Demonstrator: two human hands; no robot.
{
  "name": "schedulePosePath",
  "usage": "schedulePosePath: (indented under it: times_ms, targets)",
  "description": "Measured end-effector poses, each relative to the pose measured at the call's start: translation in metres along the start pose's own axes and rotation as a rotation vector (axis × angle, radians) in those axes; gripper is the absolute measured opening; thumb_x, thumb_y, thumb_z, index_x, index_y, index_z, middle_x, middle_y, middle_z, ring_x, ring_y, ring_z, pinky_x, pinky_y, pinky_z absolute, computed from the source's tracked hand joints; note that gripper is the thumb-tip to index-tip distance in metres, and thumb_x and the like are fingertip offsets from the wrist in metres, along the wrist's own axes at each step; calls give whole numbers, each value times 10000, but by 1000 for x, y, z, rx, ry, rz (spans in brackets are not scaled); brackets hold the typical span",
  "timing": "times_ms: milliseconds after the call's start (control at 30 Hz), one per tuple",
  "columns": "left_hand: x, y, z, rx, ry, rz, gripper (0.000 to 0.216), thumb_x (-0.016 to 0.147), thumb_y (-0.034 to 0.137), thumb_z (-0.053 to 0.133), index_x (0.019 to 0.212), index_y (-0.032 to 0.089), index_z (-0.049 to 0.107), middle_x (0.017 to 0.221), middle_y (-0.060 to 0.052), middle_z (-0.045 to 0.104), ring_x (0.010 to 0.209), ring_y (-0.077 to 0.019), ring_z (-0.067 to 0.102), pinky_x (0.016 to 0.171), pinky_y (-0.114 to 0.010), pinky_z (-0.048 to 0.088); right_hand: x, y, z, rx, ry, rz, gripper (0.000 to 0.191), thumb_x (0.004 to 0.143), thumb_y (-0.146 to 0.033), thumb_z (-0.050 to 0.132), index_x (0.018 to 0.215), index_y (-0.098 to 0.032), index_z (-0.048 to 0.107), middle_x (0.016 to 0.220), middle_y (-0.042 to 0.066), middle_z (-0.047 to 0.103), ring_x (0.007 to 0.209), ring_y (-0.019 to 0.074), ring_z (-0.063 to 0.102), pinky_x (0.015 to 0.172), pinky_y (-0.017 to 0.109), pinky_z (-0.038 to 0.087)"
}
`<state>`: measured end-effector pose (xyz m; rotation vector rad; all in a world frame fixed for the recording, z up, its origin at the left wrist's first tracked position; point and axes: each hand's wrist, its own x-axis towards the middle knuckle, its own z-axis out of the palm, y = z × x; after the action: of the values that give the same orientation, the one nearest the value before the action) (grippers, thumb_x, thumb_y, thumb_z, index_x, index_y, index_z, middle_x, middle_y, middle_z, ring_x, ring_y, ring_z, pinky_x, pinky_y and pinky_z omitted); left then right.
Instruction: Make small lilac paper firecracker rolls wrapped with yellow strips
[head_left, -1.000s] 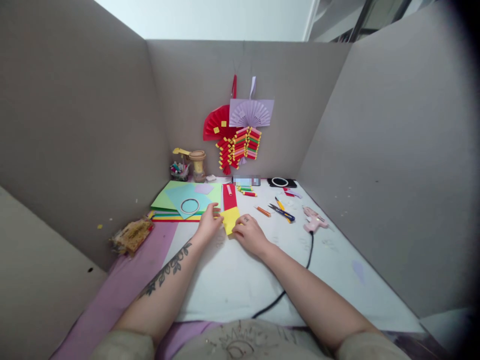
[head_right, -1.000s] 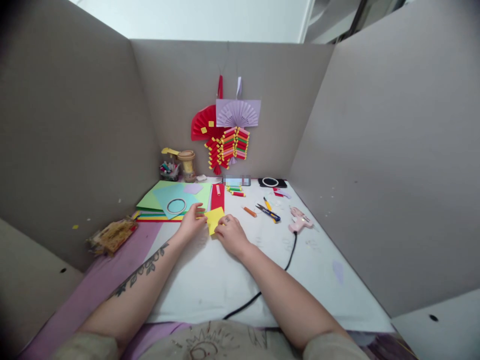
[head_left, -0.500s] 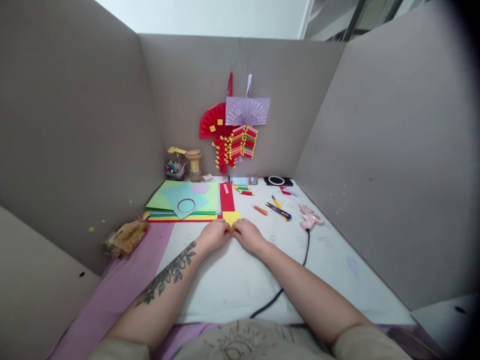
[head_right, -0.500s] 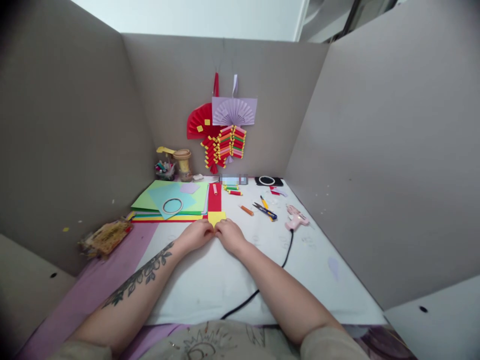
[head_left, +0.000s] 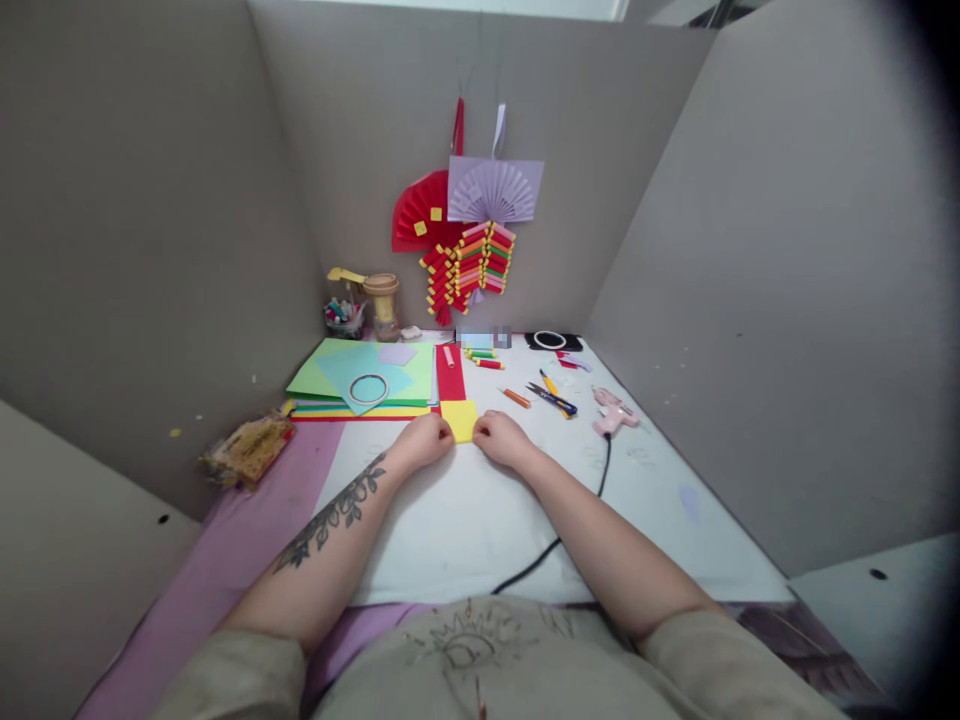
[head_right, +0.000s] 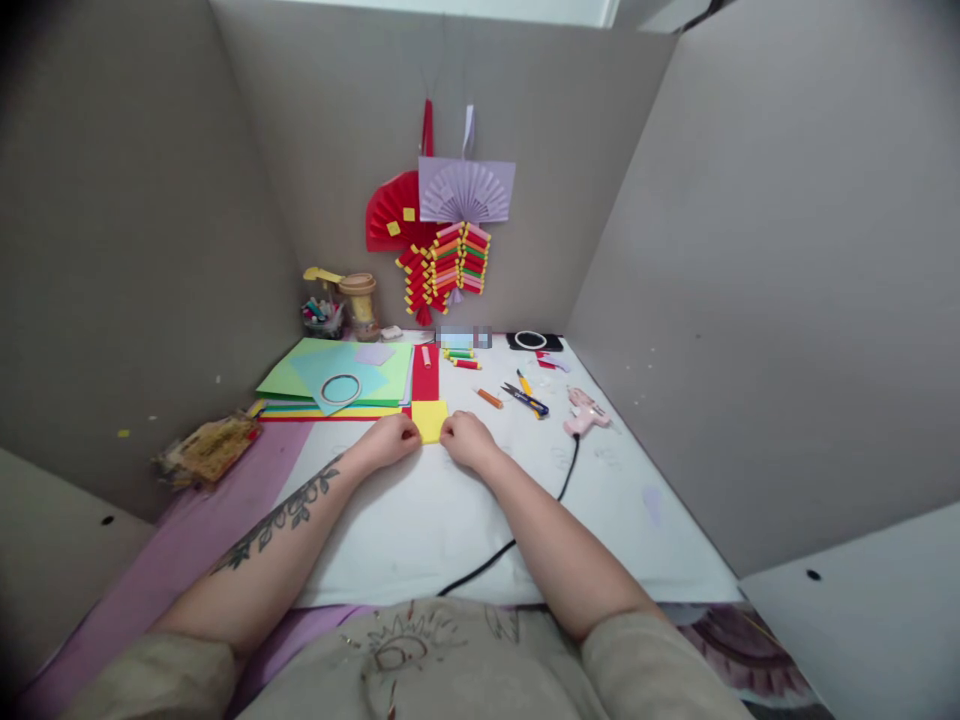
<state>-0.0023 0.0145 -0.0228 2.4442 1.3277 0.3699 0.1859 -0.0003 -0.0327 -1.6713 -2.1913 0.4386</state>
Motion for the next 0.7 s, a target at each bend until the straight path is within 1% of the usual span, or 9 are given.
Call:
schedulePosePath:
  times_ms: [100,233,433,700]
  targets:
    - [-1,4,-1,32,7,-47,213,753,241,459,633,160,614,653,-46,622,594,-142,517,531,-247,306,1,1,1,-9,1,27,141,743,-184,516,726,-166,656,835,53,611,774,148,523,658,224,351]
    - [0,9,-2,64,3,-131,208,750,243,453,657,161,620,705,-60,644,626,-151,545,540,-246,324,3,1,2,-38,7,64,161,742,-181,507,733,-169,667,835,52,620,777,148,538,657,221,355]
    - [4,14,-3,61,-52,-272,175,725,259,482,695,176,633,768,-57,674,677,-165,589,544,-237,358,4,-1,3,-89,-6,106,192,762,-179,487,765,-170,679,872,64,638,795,157,557,661,226,363]
    - [7,14,-3,74,-68,-317,164,708,289,499,705,196,634,790,-52,679,715,-178,599,582,-242,396,1,-9,1,-158,-13,136,215,797,-195,454,800,-168,667,912,88,634,841,184,554,650,247,358]
